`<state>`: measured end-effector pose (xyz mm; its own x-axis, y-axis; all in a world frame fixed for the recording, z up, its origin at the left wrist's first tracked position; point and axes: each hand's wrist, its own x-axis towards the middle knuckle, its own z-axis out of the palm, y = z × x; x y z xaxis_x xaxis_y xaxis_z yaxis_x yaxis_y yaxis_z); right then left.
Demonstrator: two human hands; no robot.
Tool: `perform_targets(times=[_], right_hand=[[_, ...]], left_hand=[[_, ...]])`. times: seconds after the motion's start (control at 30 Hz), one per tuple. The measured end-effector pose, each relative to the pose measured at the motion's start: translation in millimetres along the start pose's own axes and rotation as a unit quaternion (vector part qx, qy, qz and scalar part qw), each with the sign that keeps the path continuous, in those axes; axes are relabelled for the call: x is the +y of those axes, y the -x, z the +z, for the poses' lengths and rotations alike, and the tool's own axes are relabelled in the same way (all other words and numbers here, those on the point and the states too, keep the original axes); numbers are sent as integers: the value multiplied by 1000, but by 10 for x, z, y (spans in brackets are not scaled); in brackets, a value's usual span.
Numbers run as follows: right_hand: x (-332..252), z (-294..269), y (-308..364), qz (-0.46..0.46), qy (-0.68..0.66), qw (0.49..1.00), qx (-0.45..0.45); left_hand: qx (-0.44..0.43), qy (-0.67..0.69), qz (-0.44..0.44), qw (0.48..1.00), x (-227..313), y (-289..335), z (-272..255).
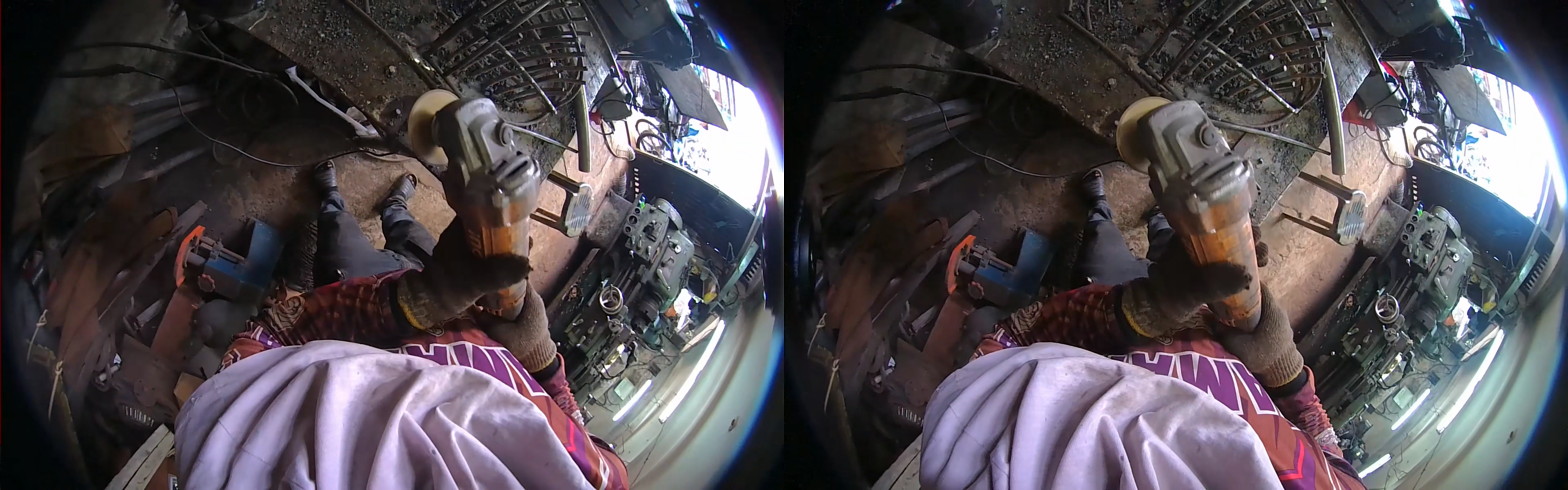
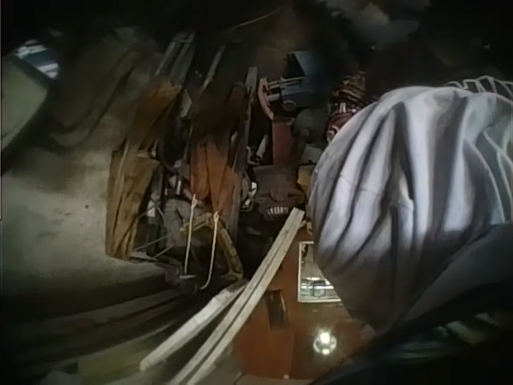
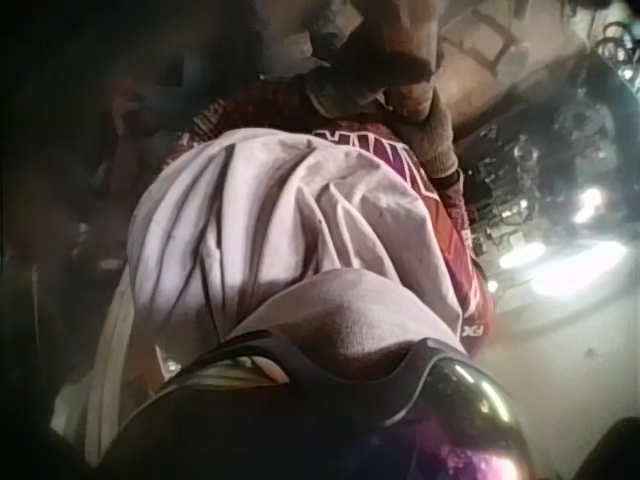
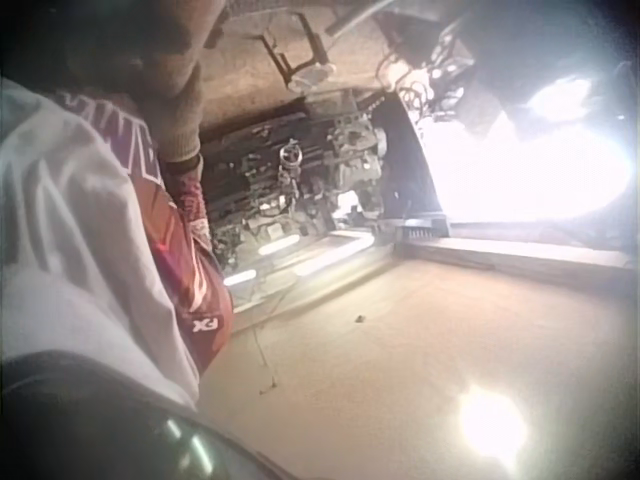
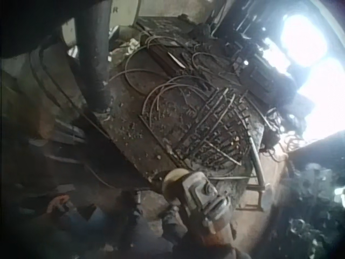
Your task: The person uses an angle grinder to smooth the edges of a metal bar, then uses a hammer to bend a metal wire around a curved cage-like structure.
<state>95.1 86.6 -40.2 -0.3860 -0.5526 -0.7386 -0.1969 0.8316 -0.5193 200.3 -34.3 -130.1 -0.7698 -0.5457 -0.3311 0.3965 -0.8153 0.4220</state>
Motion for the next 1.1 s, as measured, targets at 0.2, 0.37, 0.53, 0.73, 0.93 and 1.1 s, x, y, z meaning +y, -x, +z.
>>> perform_targets(times=[0.2, 0.37, 0.53, 0.73, 0.93, 1.1], right_hand=[[253, -13, 118, -46, -50, 988, 142], [239, -128, 92, -157, 16, 934, 322], [260, -750, -31, -19, -255, 957, 139], [528, -1439, -430, -125, -297, 945, 55], [633, -1811, -829, -176, 99, 942, 269], [699, -2574, -1391, -168, 106, 965, 173]], left_hand=[[-19, -165, 126, 978, 119, -177, 333], [-40, -131, 172, 976, 187, -527, 854], [-125, -155, 136, 970, -81, -1076, 1065], [-60, -155, 98, 981, -483, -1639, 1446], [101, -292, 152, 939, -676, -1980, 1726], [-9, -524, 72, 849, -401, -2110, 1808]])
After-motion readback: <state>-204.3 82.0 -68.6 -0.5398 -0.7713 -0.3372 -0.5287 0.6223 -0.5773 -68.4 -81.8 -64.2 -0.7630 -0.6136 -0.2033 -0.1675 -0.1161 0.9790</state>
